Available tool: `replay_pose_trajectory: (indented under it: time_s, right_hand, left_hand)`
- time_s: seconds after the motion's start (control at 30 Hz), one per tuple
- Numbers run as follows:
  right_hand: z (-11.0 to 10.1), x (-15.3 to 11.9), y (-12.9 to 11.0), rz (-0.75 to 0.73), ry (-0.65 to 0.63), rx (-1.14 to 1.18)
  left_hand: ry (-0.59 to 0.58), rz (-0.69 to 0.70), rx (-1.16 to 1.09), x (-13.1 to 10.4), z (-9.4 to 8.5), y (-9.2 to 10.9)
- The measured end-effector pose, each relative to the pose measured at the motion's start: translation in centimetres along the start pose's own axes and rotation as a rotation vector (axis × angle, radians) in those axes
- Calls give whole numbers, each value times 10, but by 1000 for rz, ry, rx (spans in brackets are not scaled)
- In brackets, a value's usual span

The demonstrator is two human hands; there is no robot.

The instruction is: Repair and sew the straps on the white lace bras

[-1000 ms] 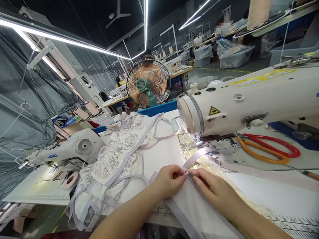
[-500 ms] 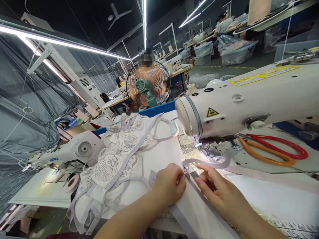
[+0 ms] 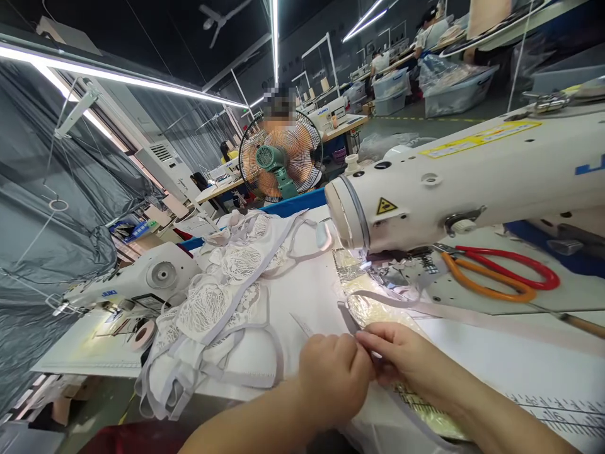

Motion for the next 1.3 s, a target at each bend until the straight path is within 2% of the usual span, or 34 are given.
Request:
replay_pose_trajectory:
  time_s: [0.17, 0.27, 0.33, 0.4, 0.47, 0.53, 0.67, 0.8, 0.9, 1.0, 1.17, 1.3]
  right_hand:
    - [-4, 0, 6, -31, 60, 4]
    - [-5, -1, 7, -36, 69, 8]
    - [-5, -2, 6, -20, 69, 15]
    - [-4, -4, 4, -10, 52, 25]
    - [-2, -7, 2, -6, 46, 34]
    - [-2, -8, 1, -1, 56, 32]
    - [-4, -6, 6, -30, 33, -26]
    - [-8, -2, 9, -113, 36, -256]
    - [-8, -4, 3, -246, 141, -525]
    - [-4, -9, -6, -366, 242, -697]
    - [-2, -9, -6, -340, 242, -686]
    - [-9, -5, 0, -304, 225, -613]
  left_hand:
    - [-4, -134, -111, -12, -2, 20]
    - [-9, -279, -387, -19, -7, 22]
    - [12, -448, -638, -23, -7, 18]
    - [-5, -719, -930, -26, 0, 9]
    - [-119, -1004, -1206, -28, 12, 1]
    - [-256, -1137, -1408, -25, 22, -4]
    - [-358, -1173, -1516, -18, 28, -12]
    - [-381, -1190, -1542, -20, 30, -11]
    - [-361, -1155, -1497, -22, 33, -10]
    - [-415, -1119, -1373, -22, 34, -12]
    - [-481, -995, -1147, -17, 28, -17]
    - [-522, -1005, -1448, -16, 31, -18]
Point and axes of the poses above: each hand's wrist, its own x-axis towards the middle knuckle, its own z-axis out of the palm, y = z × x, the point moved 3 cm from there along x, towards the middle knuckle, and after that the axes turned 3 degrees about z, right-handed, at the moved point
